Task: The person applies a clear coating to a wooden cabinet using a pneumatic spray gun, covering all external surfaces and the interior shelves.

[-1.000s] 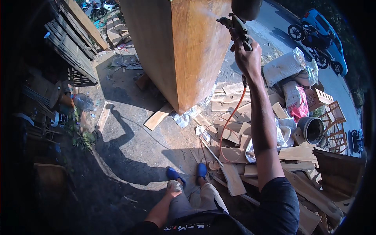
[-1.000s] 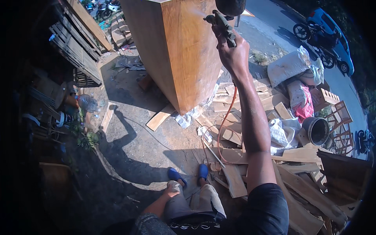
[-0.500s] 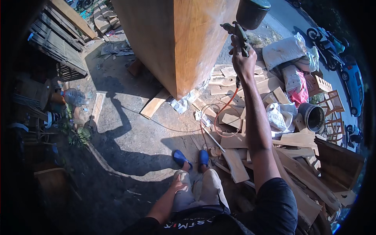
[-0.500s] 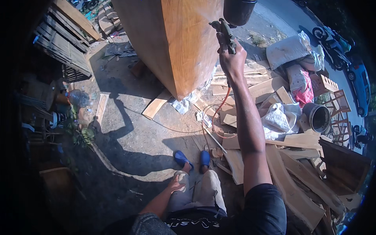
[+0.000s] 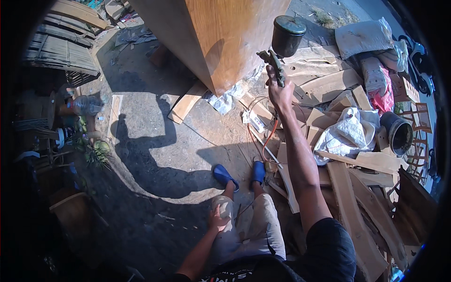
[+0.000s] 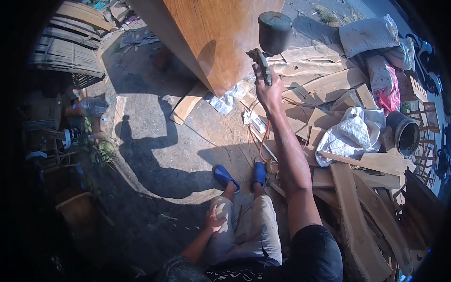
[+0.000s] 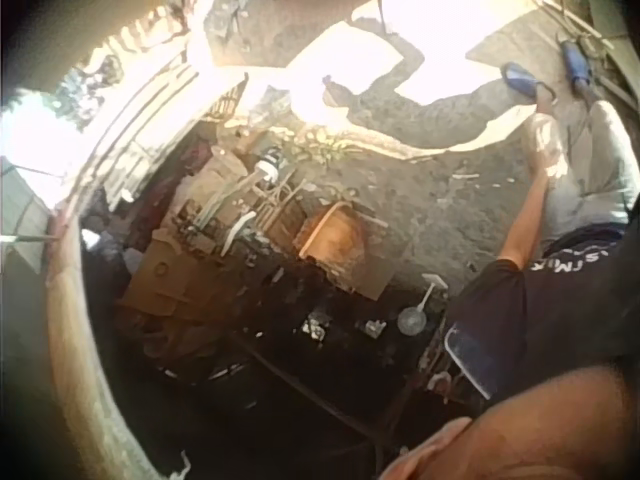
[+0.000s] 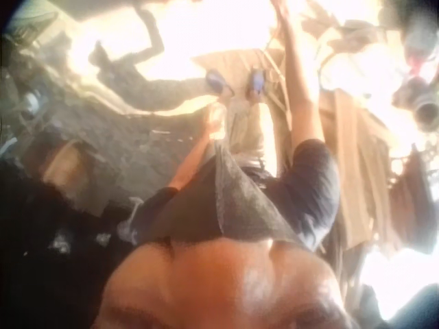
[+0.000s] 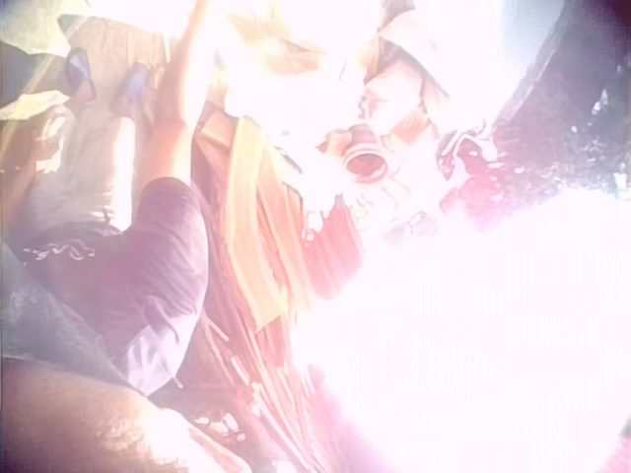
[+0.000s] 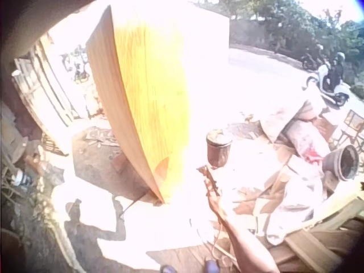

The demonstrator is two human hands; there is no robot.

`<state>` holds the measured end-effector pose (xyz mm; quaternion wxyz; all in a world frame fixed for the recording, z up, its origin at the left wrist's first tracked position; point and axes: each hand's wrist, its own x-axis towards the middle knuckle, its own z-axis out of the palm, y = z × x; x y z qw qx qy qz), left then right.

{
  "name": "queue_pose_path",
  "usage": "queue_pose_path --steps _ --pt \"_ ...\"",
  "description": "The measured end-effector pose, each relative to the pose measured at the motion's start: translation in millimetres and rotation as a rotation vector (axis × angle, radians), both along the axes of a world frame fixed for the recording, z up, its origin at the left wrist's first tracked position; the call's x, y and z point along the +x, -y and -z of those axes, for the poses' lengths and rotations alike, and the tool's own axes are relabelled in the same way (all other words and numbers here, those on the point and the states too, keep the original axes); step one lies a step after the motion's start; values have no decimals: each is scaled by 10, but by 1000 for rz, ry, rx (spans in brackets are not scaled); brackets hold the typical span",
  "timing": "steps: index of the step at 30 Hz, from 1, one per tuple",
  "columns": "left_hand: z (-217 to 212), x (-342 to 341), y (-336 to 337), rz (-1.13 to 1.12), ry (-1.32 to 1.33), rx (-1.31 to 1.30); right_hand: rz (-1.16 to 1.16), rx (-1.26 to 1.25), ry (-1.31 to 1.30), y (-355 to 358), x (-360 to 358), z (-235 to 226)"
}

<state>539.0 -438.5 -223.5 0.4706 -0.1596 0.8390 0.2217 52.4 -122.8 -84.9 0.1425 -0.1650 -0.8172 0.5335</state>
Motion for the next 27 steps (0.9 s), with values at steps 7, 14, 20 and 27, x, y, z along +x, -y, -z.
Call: queue_pose_path --steps 7,14,20,27 --pt "-62 270 -290 -75 -111 -145 -33 37 53 -92 -72 1380" --pt "-219 120 -397 -198 -204 -61 -61 30 107 -75 -146 2504" --pt "-234 -44 -379 -274 -184 -75 -45 36 117 8 -171 3386" --pt "-224 -93 -293 -297 -193 -45 -7 -4 223 118 -111 4376"
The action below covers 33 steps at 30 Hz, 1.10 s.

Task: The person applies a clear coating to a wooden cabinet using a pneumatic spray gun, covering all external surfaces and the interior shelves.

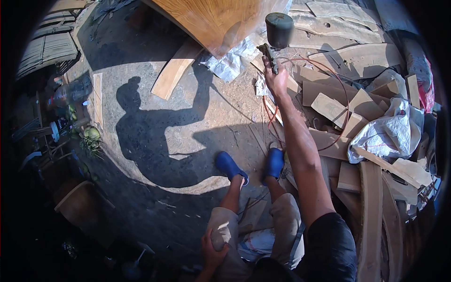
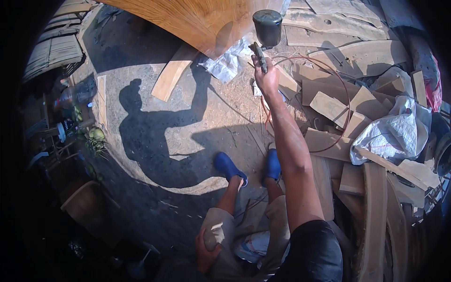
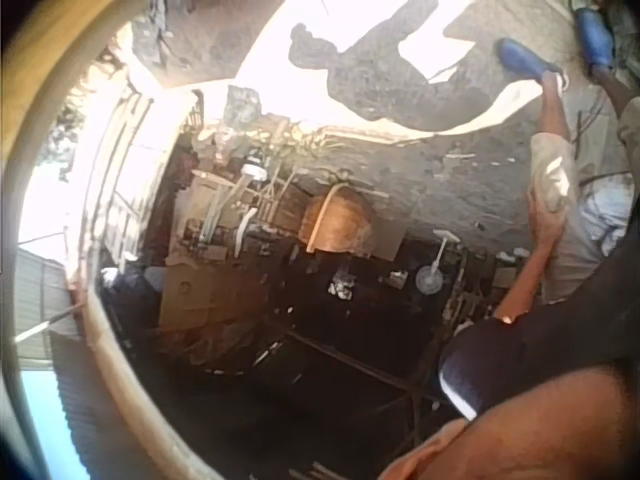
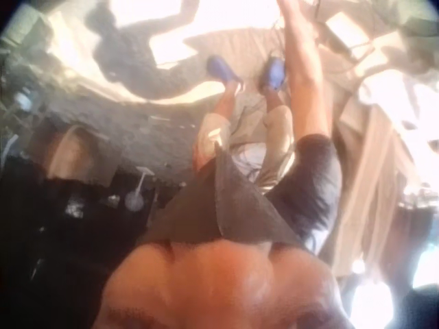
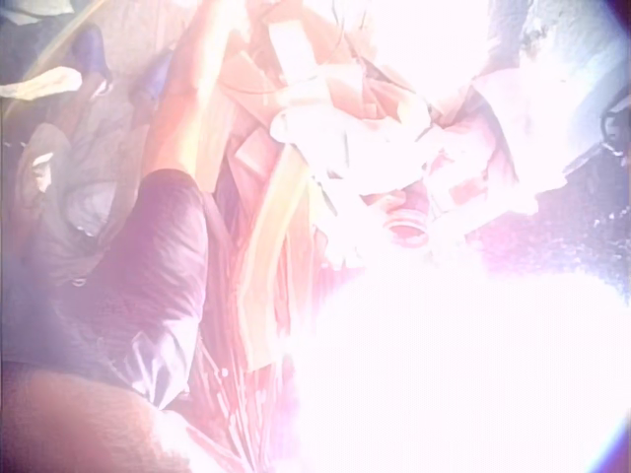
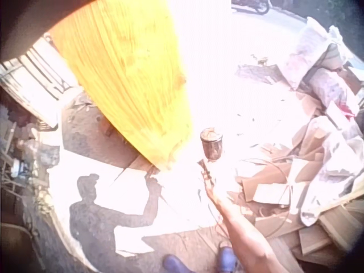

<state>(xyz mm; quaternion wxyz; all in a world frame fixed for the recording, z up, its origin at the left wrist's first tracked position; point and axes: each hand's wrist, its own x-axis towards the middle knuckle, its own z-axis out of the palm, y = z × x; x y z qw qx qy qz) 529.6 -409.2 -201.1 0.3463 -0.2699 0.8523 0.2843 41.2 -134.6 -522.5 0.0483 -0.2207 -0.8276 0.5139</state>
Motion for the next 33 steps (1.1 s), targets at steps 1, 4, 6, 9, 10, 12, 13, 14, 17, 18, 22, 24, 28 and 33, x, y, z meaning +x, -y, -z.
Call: queue_pose_path --steps 1,4,6,9,10,12,13,14,17,18,22,24,28,33 --pt "0 -4 7 4 4 -1 7 10 -13 22 9 162" --pt "31 4 35 29 4 -6 15 6 -13 40 24 564" --pt "10 6 34 43 15 -28 14 37 -5 79 41 751" --pt "17 28 20 44 11 -47 -5 9 89 127 68 849" --pt "17 23 9 42 6 -49 -15 25 125 129 63 869" --pt "3 11 -21 53 7 -67 -38 54 190 103 59 890" --pt "12 4 -32 60 1 -73 -25 50 183 68 36 884" --pt "28 19 -35 38 3 -87 -12 47 175 32 15 871" --pt "27 35 -63 12 27 -103 0 15 134 -73 -26 739" --pt "31 13 -62 36 39 -88 2 8 130 -122 -45 667" --pt "-26 22 -142 37 66 -50 -34 9 70 -256 -24 -20" --pt "-19 113 -159 59 49 -60 -47 59 41 -333 -5 -427" --pt "42 246 -210 130 65 -103 -86 67 -40 -470 5 -1186" --pt "125 374 -169 241 20 -104 -95 82 -111 -644 -57 -2305"
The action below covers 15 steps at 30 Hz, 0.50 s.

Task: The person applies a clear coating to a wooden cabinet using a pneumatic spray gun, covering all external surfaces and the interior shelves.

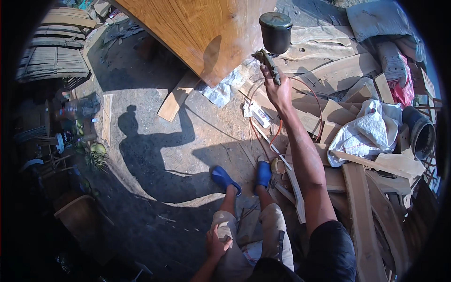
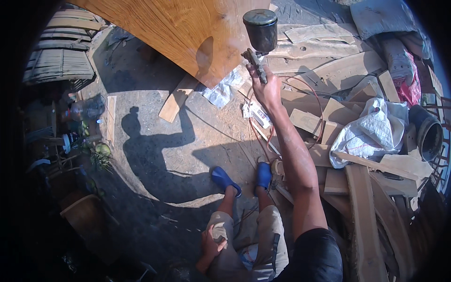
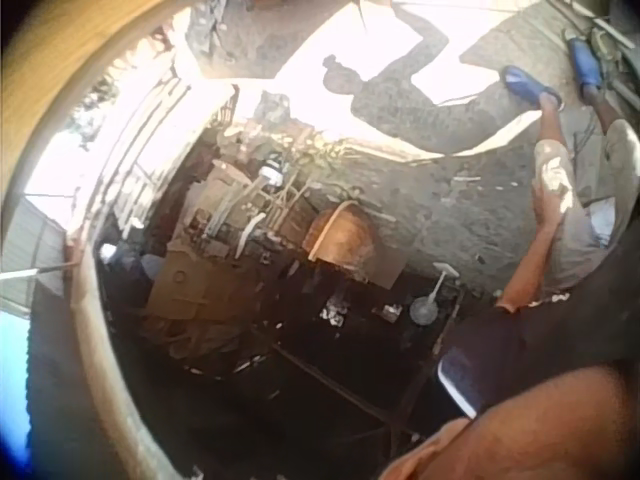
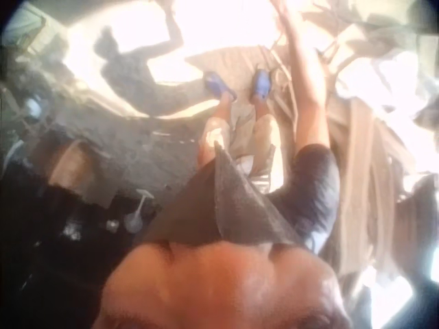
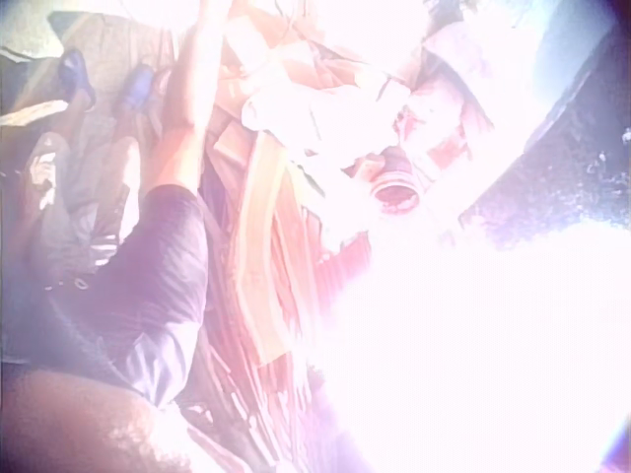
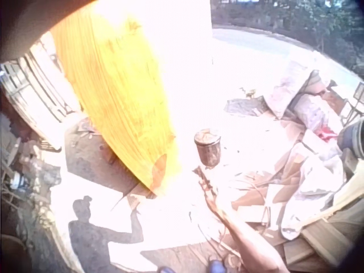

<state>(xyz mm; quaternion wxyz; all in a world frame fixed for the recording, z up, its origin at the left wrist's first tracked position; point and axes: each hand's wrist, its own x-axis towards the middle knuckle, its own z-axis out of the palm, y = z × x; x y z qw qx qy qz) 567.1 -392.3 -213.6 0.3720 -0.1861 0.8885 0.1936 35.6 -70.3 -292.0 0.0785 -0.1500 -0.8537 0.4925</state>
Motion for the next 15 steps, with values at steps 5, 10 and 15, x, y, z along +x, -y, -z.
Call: queue_pose_path --steps 5,10,15 --pt "67 -10 -59 62 100 -126 11 -26 -89 -42 -54 -1061" --pt "98 -118 -67 39 196 -138 -16 -57 -130 -97 -88 -1974" --pt "61 -245 -111 -32 236 -118 -5 9 -184 -137 -127 -2813"
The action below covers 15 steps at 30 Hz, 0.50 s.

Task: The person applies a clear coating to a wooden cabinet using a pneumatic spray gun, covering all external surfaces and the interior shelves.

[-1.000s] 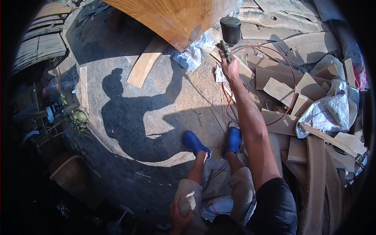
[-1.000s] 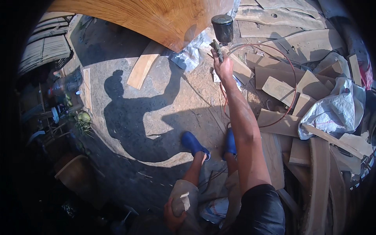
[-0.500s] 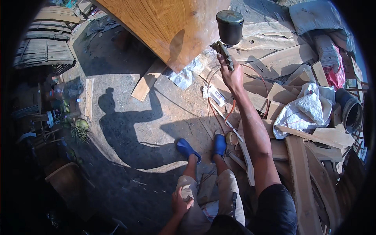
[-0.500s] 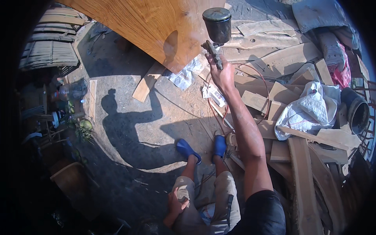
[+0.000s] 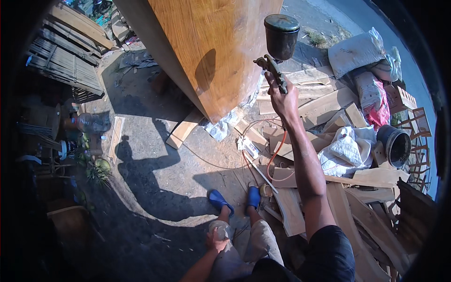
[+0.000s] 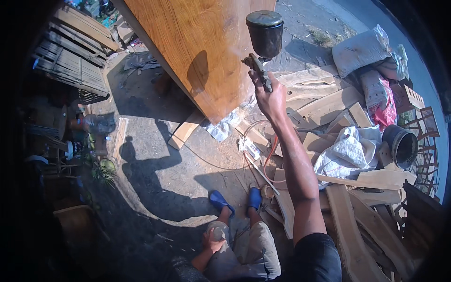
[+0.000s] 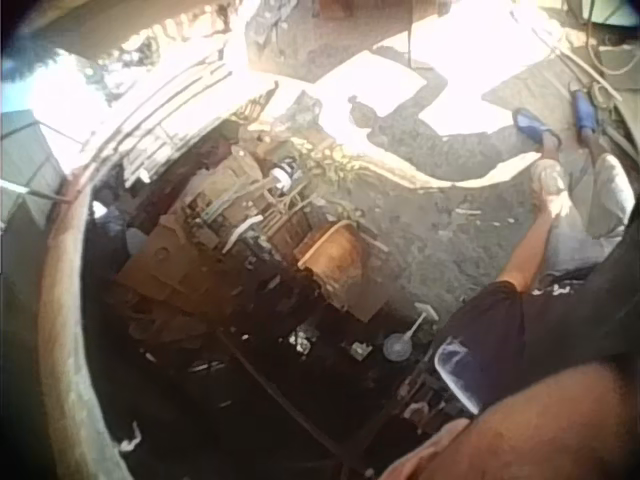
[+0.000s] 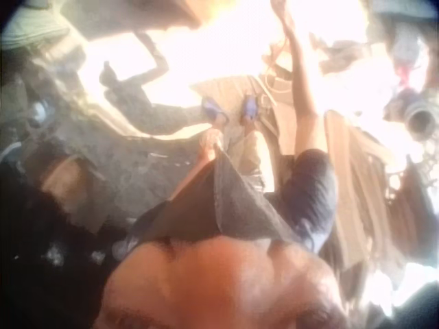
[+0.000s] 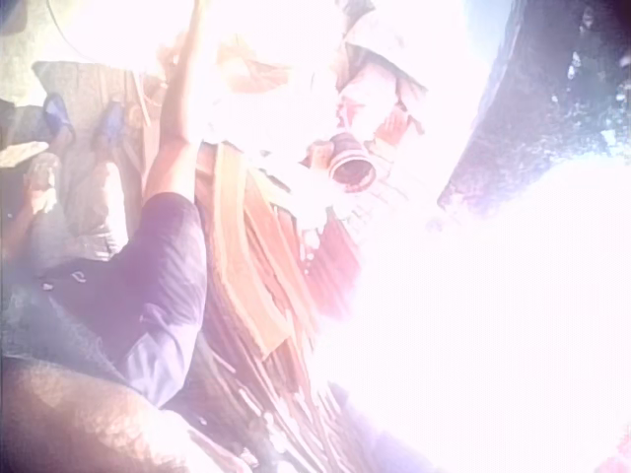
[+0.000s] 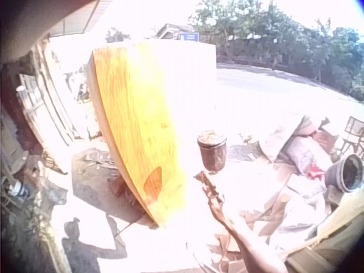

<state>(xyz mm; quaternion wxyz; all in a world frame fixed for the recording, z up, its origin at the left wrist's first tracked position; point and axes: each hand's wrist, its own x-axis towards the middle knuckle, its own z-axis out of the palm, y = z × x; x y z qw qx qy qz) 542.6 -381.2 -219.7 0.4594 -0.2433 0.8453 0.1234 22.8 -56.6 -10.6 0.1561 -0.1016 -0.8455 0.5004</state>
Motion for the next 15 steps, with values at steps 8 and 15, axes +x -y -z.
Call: queue_pose_path --steps 8,15 --pt "239 -31 -5 29 -19 -18 -1 5 -138 -9 -35 -1185" --pt "332 -48 -20 12 -41 -26 2 58 -315 41 -35 -2117"
